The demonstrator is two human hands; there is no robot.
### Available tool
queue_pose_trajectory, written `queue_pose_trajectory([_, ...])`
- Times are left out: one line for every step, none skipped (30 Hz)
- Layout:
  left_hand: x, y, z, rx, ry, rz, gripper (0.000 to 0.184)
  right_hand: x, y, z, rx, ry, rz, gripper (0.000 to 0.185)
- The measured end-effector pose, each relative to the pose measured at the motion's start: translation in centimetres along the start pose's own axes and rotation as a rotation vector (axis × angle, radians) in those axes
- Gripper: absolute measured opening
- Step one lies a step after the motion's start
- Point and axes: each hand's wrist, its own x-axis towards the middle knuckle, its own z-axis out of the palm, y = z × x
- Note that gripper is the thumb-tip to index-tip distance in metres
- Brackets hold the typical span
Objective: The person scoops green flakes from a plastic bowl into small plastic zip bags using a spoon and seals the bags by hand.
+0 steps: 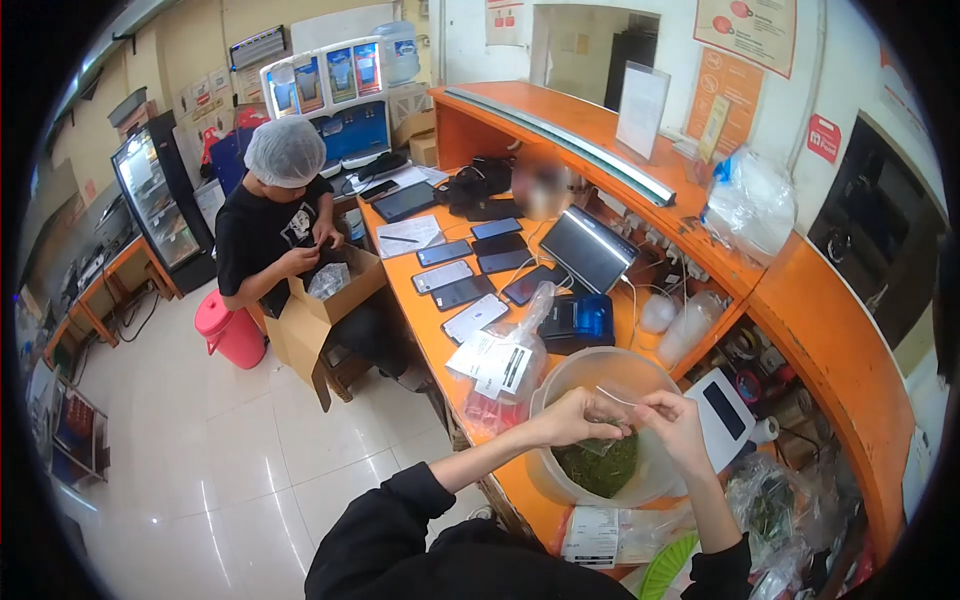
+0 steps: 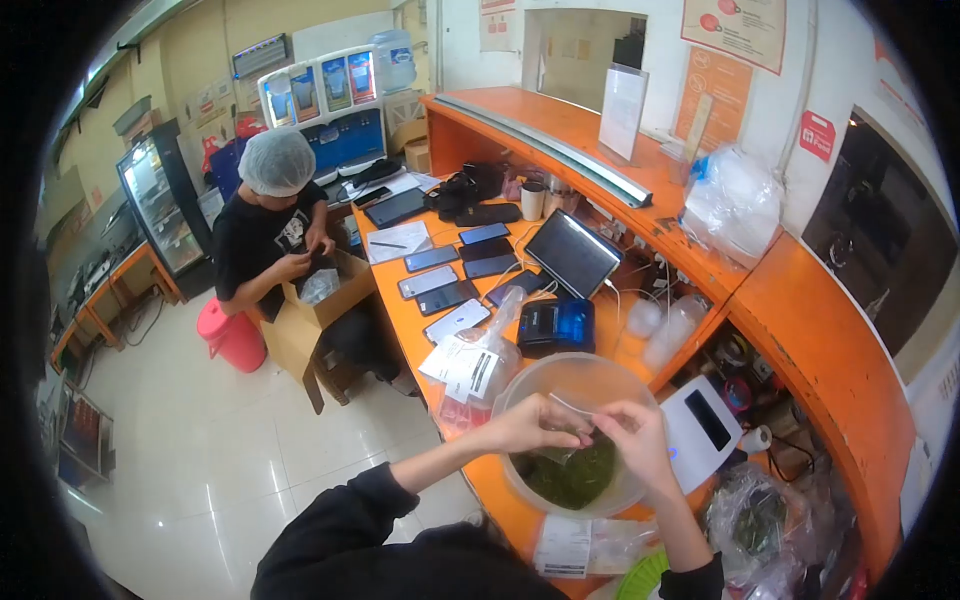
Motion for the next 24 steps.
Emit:
queue_pose_trajectory([-0.1, 0.5, 0.1, 0.001, -0.012, -0.015, 0.025, -0.1, 0.3, 0.1, 0.009, 0.016, -0.054, 0.005])
queue_pose_trajectory([-0.2, 0.8, 0.1, 0.003, -0.023, -0.03, 0.024, -0.2, 0.5, 0.2, 0.018, 0.032, -0.108, 0.004])
queue_pose_trajectory([-0.2, 0.9, 0.1, 0.048, -0.007, -0.011, 0.023, -0.3, 0.2, 0.4, -0.037, 0.036, -0.159, 0.004])
queue_pose_trajectory([-0.3, 0.9, 0.0, 0.094, 0.01, 0.009, 0.022, -0.5, -0.3, 0.5, -0.092, 0.039, -0.21, 0.005])
queue_pose_trajectory([-0.3, 1.0, -0.1, 0.143, 0.029, 0.029, 0.022, -0.6, -0.6, 0.6, -0.147, 0.04, -0.263, 0.005])
queue_pose_trajectory([-0.4, 1.3, -0.1, 0.02, 0.106, -0.005, 0.021, -0.7, -0.5, 0.6, -0.207, 0.047, -0.29, 0.005])
queue_pose_trajectory([-0.5, 1.7, 0.0, -0.102, 0.185, -0.039, 0.02, -0.8, -0.4, 0.6, -0.267, 0.055, -0.315, 0.005])
queue_pose_trajectory([-0.7, 2.0, 0.1, -0.225, 0.263, -0.076, 0.019, -1.0, -0.2, 0.6, -0.326, 0.063, -0.338, 0.006])
queue_pose_trajectory([-0.7, 2.3, 0.0, -0.197, 0.28, -0.083, 0.018, -1.2, -0.6, 1.0, -0.331, 0.083, -0.341, 0.006])
queue_pose_trajectory([-0.8, 2.5, 0.1, -0.173, 0.281, -0.086, 0.018, -1.5, -1.5, 1.6, -0.337, 0.101, -0.344, 0.006])
queue_pose_trajectory([-0.9, 2.5, 0.1, -0.149, 0.282, -0.089, 0.017, -1.6, -1.9, 2.0, -0.343, 0.118, -0.347, 0.006])
queue_pose_trajectory([-0.9, 2.5, 0.2, -0.126, 0.284, -0.092, 0.017, -1.6, -1.6, 2.1, -0.346, 0.123, -0.364, 0.006])
queue_pose_trajectory([-1.0, 2.3, 0.3, -0.111, 0.286, -0.079, 0.017, -1.5, -1.3, 2.2, -0.35, 0.127, -0.38, 0.007])
queue_pose_trajectory([-1.0, 2.1, 0.5, -0.098, 0.288, -0.067, 0.016, -1.5, -1.0, 2.2, -0.353, 0.131, -0.395, 0.007])
queue_pose_trajectory([-1.0, 1.8, 0.6, -0.084, 0.291, -0.054, 0.016, -1.6, -1.0, 2.3, -0.368, 0.148, -0.406, 0.007])
queue_pose_trajectory([-1.0, 1.8, 0.5, -0.074, 0.297, -0.059, 0.017, -1.6, -1.1, 2.4, -0.383, 0.164, -0.418, 0.007])
queue_pose_trajectory([-1.0, 1.8, 0.3, -0.064, 0.302, -0.064, 0.018, -1.6, -1.2, 2.5, -0.399, 0.181, -0.429, 0.007])
queue_pose_trajectory([-1.0, 1.8, 0.2, -0.054, 0.307, -0.069, 0.019, -1.7, -1.3, 2.6, -0.419, 0.196, -0.426, 0.007])
queue_pose_trajectory([-1.0, 1.8, 0.3, -0.056, 0.317, -0.058, 0.019, -1.8, -1.6, 2.8, -0.44, 0.211, -0.424, 0.006])
queue_pose_trajectory([-1.1, 2.0, 0.4, -0.059, 0.327, -0.046, 0.019, -1.9, -1.8, 3.0, -0.462, 0.228, -0.422, 0.006])
queue_pose_trajectory([-1.0, 2.0, 0.5, -0.063, 0.337, -0.033, 0.019, -1.9, -2.0, 3.1, -0.445, 0.221, -0.414, 0.005])
queue_pose_trajectory([-1.0, 1.9, 0.6, -0.009, 0.349, 0.027, 0.016, -1.9, -2.1, 3.2, -0.427, 0.214, -0.406, 0.005])
queue_pose_trajectory([-0.9, 1.5, 0.8, 0.045, 0.36, 0.088, 0.014, -1.9, -2.2, 3.3, -0.408, 0.208, -0.398, 0.004])
queue_pose_trajectory([-0.9, 1.5, 1.0, 0.099, 0.371, 0.148, 0.012, -1.9, -2.2, 3.3, -0.4, 0.208, -0.392, 0.004])
